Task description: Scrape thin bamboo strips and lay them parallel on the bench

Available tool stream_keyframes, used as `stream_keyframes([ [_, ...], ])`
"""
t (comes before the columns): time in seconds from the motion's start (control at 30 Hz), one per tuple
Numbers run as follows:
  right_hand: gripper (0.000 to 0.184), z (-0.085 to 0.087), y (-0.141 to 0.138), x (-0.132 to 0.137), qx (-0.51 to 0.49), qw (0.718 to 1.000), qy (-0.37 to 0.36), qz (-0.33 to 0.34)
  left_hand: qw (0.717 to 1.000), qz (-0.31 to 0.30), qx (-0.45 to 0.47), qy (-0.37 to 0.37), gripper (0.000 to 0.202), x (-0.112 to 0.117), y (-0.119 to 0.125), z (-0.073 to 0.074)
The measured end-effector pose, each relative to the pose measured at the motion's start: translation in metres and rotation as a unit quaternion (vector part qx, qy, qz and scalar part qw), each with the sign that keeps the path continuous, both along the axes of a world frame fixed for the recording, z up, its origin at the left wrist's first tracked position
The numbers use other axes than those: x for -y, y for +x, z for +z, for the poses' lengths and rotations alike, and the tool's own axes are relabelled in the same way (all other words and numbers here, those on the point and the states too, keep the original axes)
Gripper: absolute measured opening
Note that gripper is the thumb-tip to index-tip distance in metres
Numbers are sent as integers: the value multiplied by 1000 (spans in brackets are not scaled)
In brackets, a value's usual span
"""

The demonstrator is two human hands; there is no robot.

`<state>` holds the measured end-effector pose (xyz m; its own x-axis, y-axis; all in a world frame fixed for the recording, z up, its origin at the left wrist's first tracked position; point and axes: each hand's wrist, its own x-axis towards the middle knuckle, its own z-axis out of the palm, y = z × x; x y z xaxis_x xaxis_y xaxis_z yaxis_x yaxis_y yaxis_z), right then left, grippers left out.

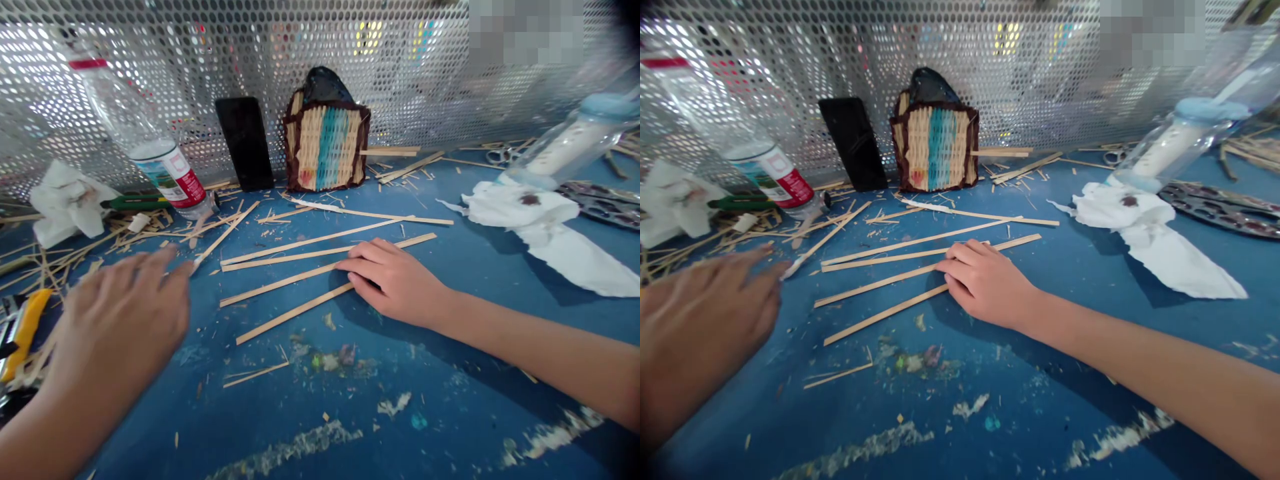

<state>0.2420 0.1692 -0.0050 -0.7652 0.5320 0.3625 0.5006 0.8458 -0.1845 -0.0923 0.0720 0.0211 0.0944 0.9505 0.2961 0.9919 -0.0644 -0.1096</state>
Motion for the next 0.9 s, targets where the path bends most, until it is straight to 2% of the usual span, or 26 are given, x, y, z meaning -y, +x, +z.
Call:
stream_keyframes([
  [0.1,30,0,0,1,0,1000,-1,-2,992,-107,-10,-64,51,-5,11,-7],
  [0.17,30,0,0,1,-1,1000,-2,-5,985,-141,22,-95,55,-9,12,-14],
  [0.33,30,1,0,2,-3,1000,-4,-4,983,-139,54,-104,55,-10,6,-22],
  [0.63,33,-1,0,1,-9,1000,-6,-3,980,-179,57,-64,46,-7,10,-17],
  [0.9,30,1,1,0,-25,999,1,-36,981,-177,60,-49,42,-5,9,-16],
])
